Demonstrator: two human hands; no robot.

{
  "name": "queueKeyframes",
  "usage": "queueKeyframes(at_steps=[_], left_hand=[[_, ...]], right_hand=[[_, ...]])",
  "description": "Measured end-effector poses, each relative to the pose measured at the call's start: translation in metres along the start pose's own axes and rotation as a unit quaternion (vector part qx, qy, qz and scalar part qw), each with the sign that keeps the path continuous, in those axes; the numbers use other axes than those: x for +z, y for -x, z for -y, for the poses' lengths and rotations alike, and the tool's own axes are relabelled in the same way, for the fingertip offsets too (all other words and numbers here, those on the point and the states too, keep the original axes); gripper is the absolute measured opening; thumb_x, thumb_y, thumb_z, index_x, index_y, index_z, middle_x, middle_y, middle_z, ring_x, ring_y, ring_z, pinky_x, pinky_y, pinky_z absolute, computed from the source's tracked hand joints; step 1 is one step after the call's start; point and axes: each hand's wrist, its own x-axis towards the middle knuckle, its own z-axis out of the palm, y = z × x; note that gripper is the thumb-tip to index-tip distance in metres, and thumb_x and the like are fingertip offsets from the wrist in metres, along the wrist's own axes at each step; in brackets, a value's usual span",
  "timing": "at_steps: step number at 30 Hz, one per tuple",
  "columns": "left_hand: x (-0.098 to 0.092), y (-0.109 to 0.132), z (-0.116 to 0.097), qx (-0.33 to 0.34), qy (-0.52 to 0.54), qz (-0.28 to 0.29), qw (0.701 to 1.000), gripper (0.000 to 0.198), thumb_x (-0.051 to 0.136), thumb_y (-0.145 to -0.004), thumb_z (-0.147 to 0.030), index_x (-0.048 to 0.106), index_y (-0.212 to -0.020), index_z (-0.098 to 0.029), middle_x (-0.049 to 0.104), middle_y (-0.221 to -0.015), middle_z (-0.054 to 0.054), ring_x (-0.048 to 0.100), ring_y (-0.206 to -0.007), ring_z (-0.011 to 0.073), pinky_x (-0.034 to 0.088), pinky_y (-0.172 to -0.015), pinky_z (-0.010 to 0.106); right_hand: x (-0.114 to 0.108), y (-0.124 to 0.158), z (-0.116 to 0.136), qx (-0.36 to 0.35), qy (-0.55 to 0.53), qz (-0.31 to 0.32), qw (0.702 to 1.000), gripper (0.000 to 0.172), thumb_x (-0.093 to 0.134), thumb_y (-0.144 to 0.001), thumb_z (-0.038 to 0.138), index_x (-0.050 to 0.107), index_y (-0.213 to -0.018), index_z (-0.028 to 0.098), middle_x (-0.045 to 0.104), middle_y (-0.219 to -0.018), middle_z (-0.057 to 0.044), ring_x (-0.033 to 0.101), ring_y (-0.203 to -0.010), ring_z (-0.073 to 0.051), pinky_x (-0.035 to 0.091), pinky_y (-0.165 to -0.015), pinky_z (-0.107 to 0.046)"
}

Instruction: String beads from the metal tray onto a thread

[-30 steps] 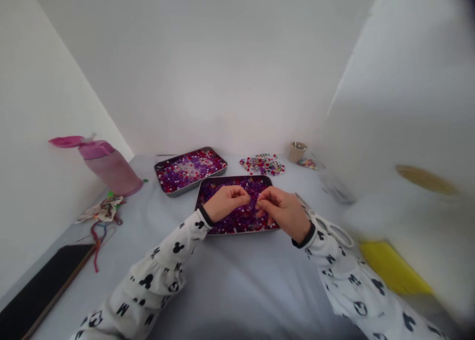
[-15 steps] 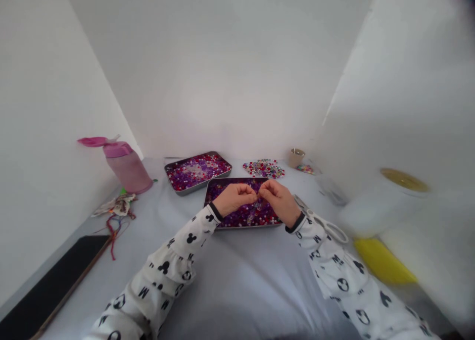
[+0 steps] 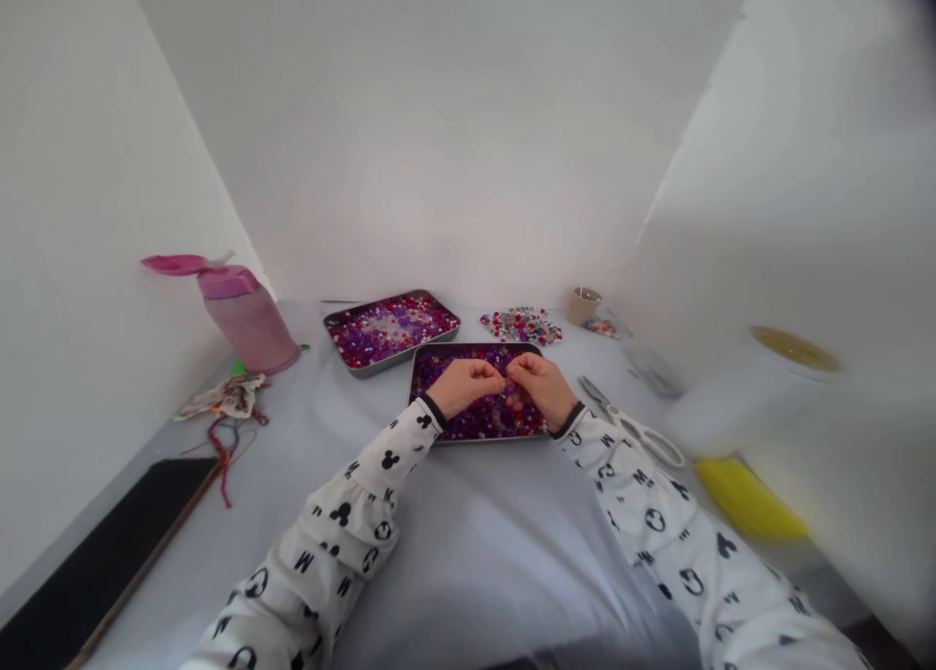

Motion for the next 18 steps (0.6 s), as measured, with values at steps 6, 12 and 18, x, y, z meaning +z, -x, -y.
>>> queueKeyframes(at_steps=[6, 12, 18], left_hand=[[-0.007, -0.002, 0.004, 0.024, -0.023, -0.034, 0.999, 0.020, 0.063, -0.065, -0.032, 0.060, -0.066, -0.011, 0.052, -0.054, -0.003, 0.039, -0.047, 0.0056, 0.032, -0.046, 0.019], [-0.030, -0.002, 0.004, 0.024, -0.073, -0.073, 0.994, 0.023, 0.060, -0.066, -0.035, 0.060, -0.067, -0.012, 0.050, -0.054, -0.004, 0.039, -0.048, 0.0069, 0.030, -0.048, 0.019], [-0.052, 0.014, -0.003, -0.010, -0.190, 0.056, 0.980, 0.019, 0.055, -0.070, -0.033, 0.055, -0.066, -0.014, 0.052, -0.060, -0.003, 0.043, -0.054, 0.0085, 0.034, -0.054, 0.020]], right_hand=[[-0.005, -0.003, 0.012, -0.065, 0.041, -0.012, 0.997, 0.017, 0.059, -0.069, 0.033, 0.051, -0.067, 0.018, 0.055, -0.059, 0.005, 0.051, -0.051, -0.009, 0.042, -0.047, -0.021], [-0.025, 0.009, 0.025, -0.078, 0.004, 0.028, 0.997, 0.019, 0.056, -0.076, 0.036, 0.049, -0.074, 0.018, 0.060, -0.066, 0.003, 0.052, -0.046, -0.008, 0.039, -0.038, -0.019], [-0.051, 0.021, -0.002, 0.001, -0.112, 0.013, 0.994, 0.028, 0.058, -0.075, 0.043, 0.044, -0.077, 0.019, 0.064, -0.069, 0.001, 0.061, -0.052, -0.011, 0.043, -0.036, -0.017]])
